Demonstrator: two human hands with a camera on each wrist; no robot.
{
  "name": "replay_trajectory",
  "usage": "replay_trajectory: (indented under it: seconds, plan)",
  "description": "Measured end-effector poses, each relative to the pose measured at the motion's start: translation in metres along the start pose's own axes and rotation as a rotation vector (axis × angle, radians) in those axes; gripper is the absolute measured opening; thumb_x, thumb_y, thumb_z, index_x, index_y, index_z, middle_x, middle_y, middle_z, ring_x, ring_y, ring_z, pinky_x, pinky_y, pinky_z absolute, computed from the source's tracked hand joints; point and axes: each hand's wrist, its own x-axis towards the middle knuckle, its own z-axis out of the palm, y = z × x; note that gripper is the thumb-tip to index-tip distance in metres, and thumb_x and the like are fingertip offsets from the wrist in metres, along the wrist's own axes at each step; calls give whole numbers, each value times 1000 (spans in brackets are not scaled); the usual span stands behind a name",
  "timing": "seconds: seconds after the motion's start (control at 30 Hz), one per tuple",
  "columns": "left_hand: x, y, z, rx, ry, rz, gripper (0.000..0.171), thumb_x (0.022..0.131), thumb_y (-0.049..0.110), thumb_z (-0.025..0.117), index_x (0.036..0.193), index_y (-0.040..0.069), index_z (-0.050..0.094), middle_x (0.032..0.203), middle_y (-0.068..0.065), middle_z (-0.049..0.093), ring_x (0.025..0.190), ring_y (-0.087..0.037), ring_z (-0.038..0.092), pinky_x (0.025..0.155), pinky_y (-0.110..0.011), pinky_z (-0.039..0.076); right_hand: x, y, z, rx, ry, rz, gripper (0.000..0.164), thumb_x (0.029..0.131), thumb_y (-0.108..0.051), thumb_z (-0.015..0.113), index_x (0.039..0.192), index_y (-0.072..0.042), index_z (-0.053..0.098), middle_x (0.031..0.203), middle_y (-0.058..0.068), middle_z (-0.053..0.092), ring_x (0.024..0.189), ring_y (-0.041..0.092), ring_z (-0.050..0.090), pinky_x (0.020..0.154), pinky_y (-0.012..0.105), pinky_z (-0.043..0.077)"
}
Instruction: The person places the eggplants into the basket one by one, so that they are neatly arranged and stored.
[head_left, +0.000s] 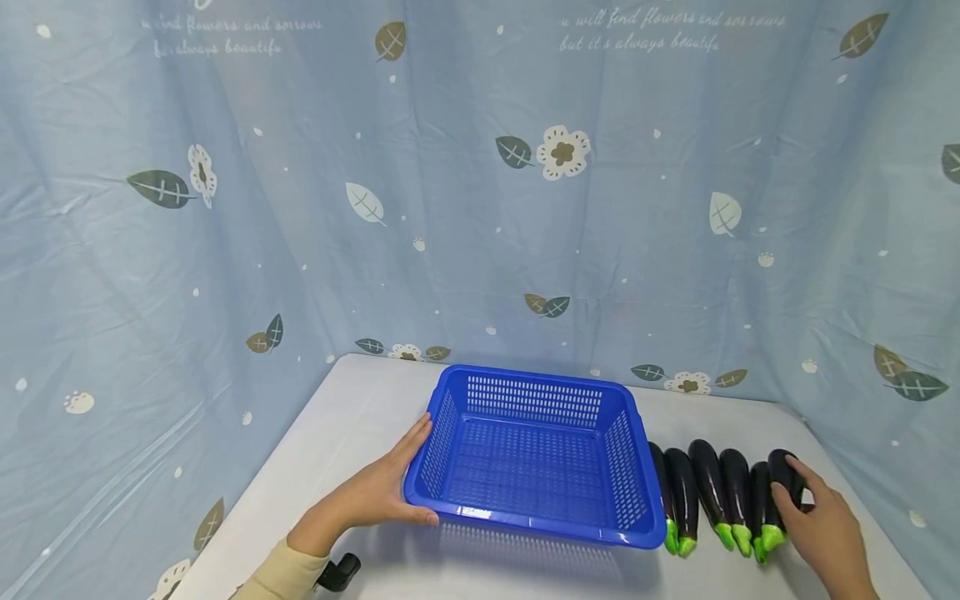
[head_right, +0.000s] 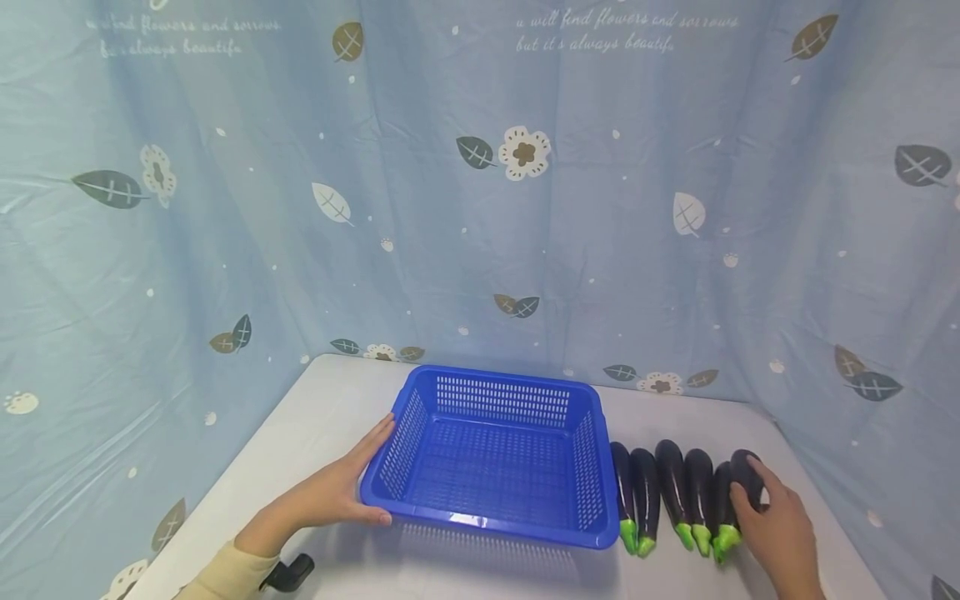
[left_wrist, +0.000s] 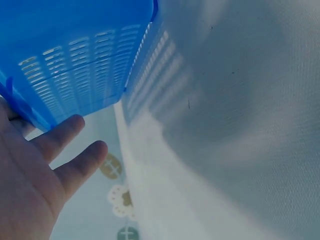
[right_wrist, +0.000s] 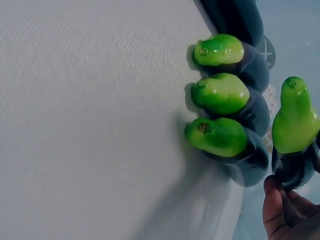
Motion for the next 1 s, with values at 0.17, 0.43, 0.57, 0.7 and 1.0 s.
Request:
replay_trajectory:
  seconds: [0.17, 0.43, 0.57, 0.7, 1.0]
  plan:
    - [0, -1, 1, -1, 9, 17, 133, 70, 49, 92, 165, 12, 7, 172, -5, 1, 153, -34, 17, 113, -60, 32, -1, -5, 4, 11, -7, -48, 69, 103, -32, 54, 158, 0, 27, 138, 43, 39, 104, 53, 56, 79, 61, 47]
    - [1, -5, 3, -10, 5, 24, 133, 71, 46, 92, 165, 11, 5, 172, -7, -1, 153, -38, 15, 113, -62, 30, -2, -17, 7, 35, -20, -108, 69, 104, -37, 54, 157, -1, 30, 134, 42, 43, 98, 49, 59, 71, 56, 49]
    - [2, -6, 3, -8, 7, 33, 133, 71, 48, 91, 165, 12, 5, 172, -7, 0, 153, -38, 15, 113, -62, 31, -3, -21, 11, 32, -3, -133, 67, 103, -36, 55, 156, -1, 33, 120, 39, 49, 89, 42, 59, 63, 47, 48]
    - [1, -6, 3, -20, 8, 43, 133, 70, 52, 90, 165, 11, 5, 171, -8, 0, 152, -39, 15, 112, -63, 31, -4, -24, 14, 35, 20, -168, 64, 103, -34, 56, 154, 0, 36, 109, 34, 54, 82, 35, 57, 57, 37, 43]
    - [1, -6, 2, -25, 8, 55, 132, 71, 52, 89, 165, 10, 6, 171, -9, 0, 152, -40, 16, 112, -64, 31, -10, -39, 15, 72, 4, -239, 64, 105, -36, 55, 155, -2, 37, 117, 36, 53, 84, 34, 61, 56, 34, 43]
